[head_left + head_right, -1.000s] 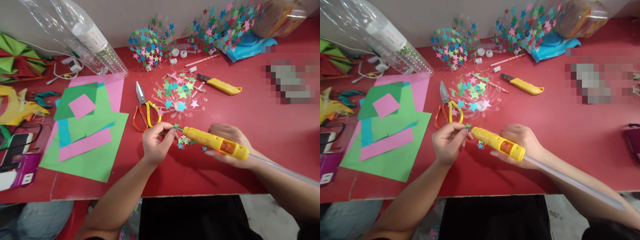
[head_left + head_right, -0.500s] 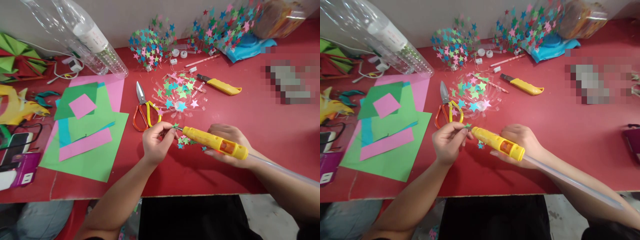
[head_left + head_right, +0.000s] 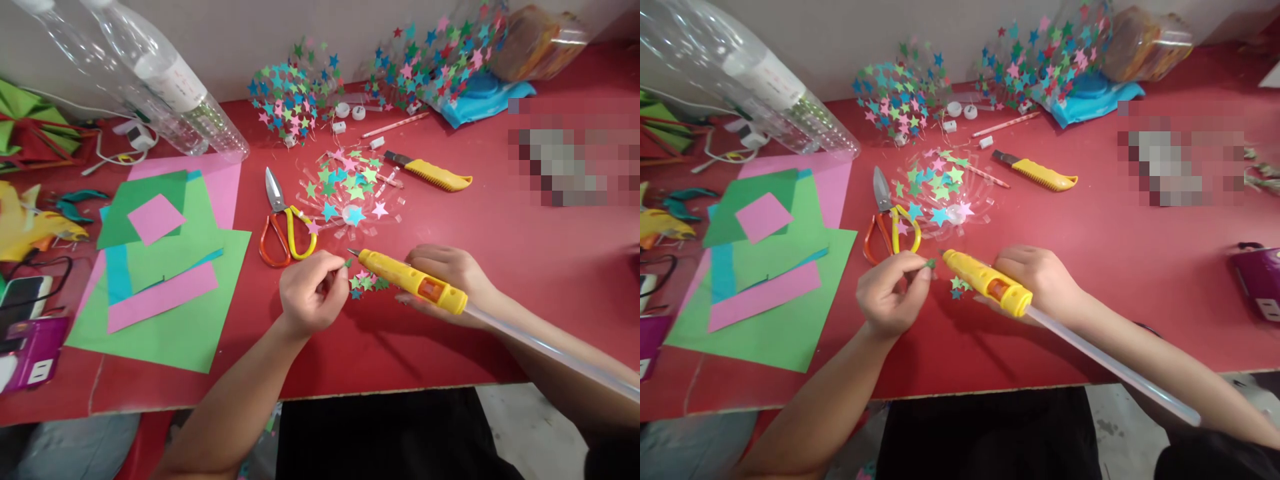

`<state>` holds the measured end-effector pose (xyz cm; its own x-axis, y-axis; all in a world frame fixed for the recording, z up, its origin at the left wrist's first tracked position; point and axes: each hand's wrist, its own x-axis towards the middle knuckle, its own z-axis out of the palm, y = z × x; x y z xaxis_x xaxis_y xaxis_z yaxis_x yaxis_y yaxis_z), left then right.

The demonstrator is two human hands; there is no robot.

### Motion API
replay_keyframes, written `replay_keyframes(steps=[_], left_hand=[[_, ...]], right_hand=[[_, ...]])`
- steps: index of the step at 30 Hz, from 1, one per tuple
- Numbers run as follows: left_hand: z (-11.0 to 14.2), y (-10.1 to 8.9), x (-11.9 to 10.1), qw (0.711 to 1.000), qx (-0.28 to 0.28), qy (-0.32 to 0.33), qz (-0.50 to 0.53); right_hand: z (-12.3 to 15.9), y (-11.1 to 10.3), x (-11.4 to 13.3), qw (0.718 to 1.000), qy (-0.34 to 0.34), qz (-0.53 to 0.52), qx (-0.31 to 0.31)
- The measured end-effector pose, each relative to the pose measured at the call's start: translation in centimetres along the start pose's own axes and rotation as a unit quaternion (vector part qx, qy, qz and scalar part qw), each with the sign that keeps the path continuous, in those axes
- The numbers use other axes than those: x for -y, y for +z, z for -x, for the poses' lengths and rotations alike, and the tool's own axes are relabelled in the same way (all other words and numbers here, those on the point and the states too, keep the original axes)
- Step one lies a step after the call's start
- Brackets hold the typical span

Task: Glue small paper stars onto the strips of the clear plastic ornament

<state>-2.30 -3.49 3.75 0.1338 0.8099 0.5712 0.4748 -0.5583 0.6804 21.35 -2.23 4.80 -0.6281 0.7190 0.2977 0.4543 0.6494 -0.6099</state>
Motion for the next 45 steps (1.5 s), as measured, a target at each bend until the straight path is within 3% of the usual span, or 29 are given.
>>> replay_keyframes(steps=[3,7,16,19,24,29,36,38,40,42,45], left_hand=[[0.3,0.1,0.2,0.997,0.0,-0.063,0.045],[0.5,0.2,0.6,0.978,-0.001,-0.16,0.13],[0.0,0.7,0.8,0.89,0.057,-0.322,0.316],[-0.1,0.7,0.9,0.865,0.071,-0.356,0.346],[-0.8,0.5,0.7,0.826,0.099,-0.403,0.381],[-1.4,0.3,0.2,0.757,0.16,-0.457,0.439],[-1.6,0.0,0.7,0.724,0.165,-0.457,0.489],[-1.6,0.0,0.6,0.724,0.169,-0.451,0.493],[-1.5,0.0,0.4,0.746,0.162,-0.438,0.475],[-1.2,-0.1,0.0,0.809,0.115,-0.395,0.42],[-0.7,-0.2,-0.6,0.923,-0.005,-0.273,0.272]], right_hand=[[0.0,-1.1,0.1,0.997,0.041,0.023,0.065],[-0.3,-2.6,0.2,0.979,0.08,0.127,0.141],[0.4,-3.4,-3.1,0.948,0.089,0.23,0.2],[0.3,-3.9,-3.0,0.95,0.086,0.239,0.18],[-1.7,-3.6,0.4,0.971,0.018,0.238,0.03],[-4.5,-1.5,3.1,0.975,-0.098,0.2,0.009],[-6.2,-0.5,2.8,0.973,-0.147,0.178,-0.006],[-6.3,-0.3,2.9,0.973,-0.151,0.176,-0.012],[-6.3,-0.3,3.1,0.971,-0.156,0.179,-0.017],[-6.4,-0.4,3.2,0.972,-0.148,0.179,-0.028],[-6.5,-0.8,3.4,0.979,-0.1,0.17,-0.053]])
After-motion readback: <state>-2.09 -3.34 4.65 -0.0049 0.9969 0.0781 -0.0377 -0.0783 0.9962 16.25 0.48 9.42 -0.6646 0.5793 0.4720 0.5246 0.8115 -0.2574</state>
